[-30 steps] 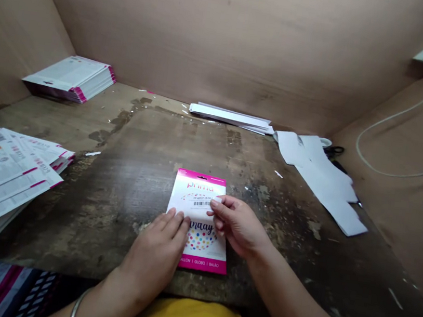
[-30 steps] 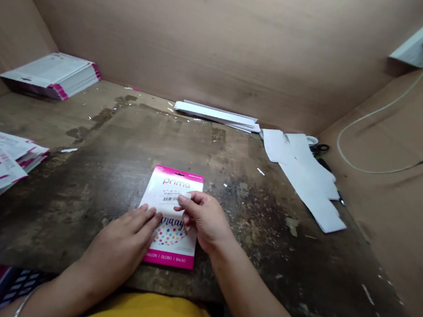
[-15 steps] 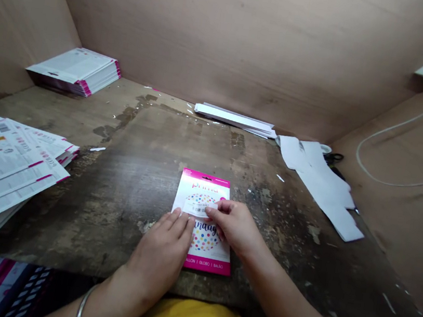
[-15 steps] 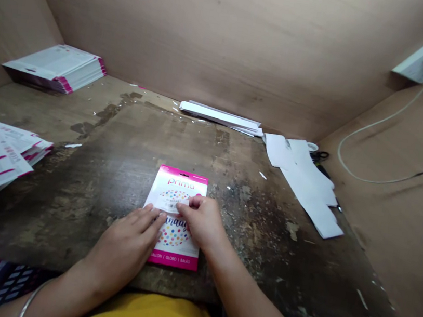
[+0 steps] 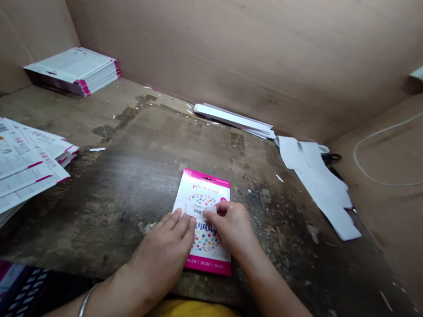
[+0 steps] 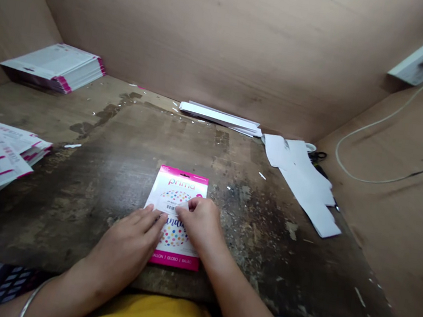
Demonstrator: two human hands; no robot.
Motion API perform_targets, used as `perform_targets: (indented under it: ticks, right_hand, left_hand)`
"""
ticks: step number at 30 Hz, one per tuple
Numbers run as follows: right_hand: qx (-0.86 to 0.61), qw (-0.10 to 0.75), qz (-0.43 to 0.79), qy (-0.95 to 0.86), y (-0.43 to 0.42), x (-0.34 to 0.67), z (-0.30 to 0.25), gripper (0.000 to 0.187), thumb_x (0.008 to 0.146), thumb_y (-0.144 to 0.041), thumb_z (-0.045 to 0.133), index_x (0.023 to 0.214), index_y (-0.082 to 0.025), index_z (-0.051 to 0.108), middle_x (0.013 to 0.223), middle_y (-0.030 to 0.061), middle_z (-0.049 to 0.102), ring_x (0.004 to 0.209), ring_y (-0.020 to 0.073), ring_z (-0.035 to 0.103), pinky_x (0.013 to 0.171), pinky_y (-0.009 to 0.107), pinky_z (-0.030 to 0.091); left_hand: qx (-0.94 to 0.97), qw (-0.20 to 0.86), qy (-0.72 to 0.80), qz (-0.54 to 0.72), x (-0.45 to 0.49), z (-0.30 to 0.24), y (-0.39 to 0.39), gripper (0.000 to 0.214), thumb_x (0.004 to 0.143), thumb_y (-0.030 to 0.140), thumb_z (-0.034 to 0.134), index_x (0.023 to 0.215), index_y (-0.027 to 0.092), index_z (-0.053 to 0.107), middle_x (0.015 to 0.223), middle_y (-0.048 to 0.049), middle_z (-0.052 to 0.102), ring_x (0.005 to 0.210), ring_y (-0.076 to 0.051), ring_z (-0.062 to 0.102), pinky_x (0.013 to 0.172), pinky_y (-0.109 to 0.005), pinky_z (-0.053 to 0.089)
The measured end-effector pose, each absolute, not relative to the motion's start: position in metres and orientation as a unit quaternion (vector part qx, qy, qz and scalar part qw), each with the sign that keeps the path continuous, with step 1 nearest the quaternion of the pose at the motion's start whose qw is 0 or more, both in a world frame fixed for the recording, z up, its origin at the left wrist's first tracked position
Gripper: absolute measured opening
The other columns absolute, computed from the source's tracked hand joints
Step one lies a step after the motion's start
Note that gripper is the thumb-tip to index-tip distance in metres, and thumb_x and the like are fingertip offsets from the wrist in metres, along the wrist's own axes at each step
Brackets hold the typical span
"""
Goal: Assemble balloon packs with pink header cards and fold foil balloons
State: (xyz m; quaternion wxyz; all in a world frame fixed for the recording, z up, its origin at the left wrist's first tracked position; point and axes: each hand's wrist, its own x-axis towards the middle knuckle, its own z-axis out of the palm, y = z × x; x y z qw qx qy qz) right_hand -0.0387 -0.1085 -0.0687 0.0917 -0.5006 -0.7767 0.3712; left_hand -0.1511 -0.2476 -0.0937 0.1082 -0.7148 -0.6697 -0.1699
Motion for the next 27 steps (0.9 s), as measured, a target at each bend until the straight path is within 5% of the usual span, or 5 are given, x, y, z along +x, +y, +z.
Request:
perform_targets:
  ticks: [8,12,19,25,27]
  right_hand:
    - [-0.508,0.090,0.268,-0.813,-0.118,-0.044,-0.063,0.025,0.069,-0.034,0.065,0.053,-0.020,0.052,0.052,-0.0026,0.052,0.050,0.0121,0.044,0.047,0.024,0.026]
    - [-0.503,0.085,0.244,-0.825,-0.120,-0.046,-0.061,0.025,0.071,-0.033,0.063,0.054,-0.020,0.050,0.052,-0.0022,0.051,0.050,0.0121,0.043,0.048,0.023,0.026]
    - [-0.483,0.069,0.216,-0.846,-0.118,-0.043,-0.063,0.026,0.073,-0.035,0.064,0.057,-0.020,0.049,0.053,-0.0022,0.051,0.049,0.0123,0.042,0.048,0.024,0.025]
    - [-0.518,0.076,0.143,-0.840,-0.108,-0.022,-0.058,0.025,0.078,-0.036,0.063,0.094,-0.018,0.057,0.064,0.0032,0.060,0.055,0.0189,0.053,0.051,0.027,0.035]
    - [-0.497,0.108,0.120,-0.853,-0.112,-0.016,-0.061,0.025,0.085,-0.033,0.054,0.103,-0.017,0.058,0.085,0.0095,0.065,0.069,0.0218,0.058,0.060,0.031,0.042]
  left_hand:
    - [-0.700,0.131,-0.676,-0.189,-0.149,-0.096,-0.251,0.027,0.082,0.014,0.053,0.108,0.007,0.061,0.111,-0.0195,0.061,0.102,-0.032,0.060,0.084,-0.043,0.053]
    - [-0.709,0.162,-0.662,-0.182,-0.150,-0.097,-0.249,0.034,0.085,0.016,0.050,0.116,0.004,0.055,0.127,-0.0245,0.051,0.107,-0.032,0.057,0.085,-0.041,0.051]
    - [-0.716,0.093,-0.685,-0.100,-0.149,-0.094,-0.246,0.042,0.086,0.015,0.044,0.126,0.007,0.053,0.131,-0.0150,0.053,0.105,-0.029,0.057,0.088,-0.042,0.048]
    - [-0.715,0.080,-0.688,-0.093,-0.149,-0.091,-0.246,0.042,0.087,0.015,0.043,0.127,0.008,0.053,0.131,-0.0150,0.053,0.107,-0.030,0.057,0.086,-0.041,0.049]
    - [-0.715,0.067,-0.690,-0.090,-0.149,-0.091,-0.246,0.043,0.087,0.014,0.042,0.127,0.008,0.052,0.132,-0.0151,0.052,0.108,-0.030,0.057,0.086,-0.041,0.050]
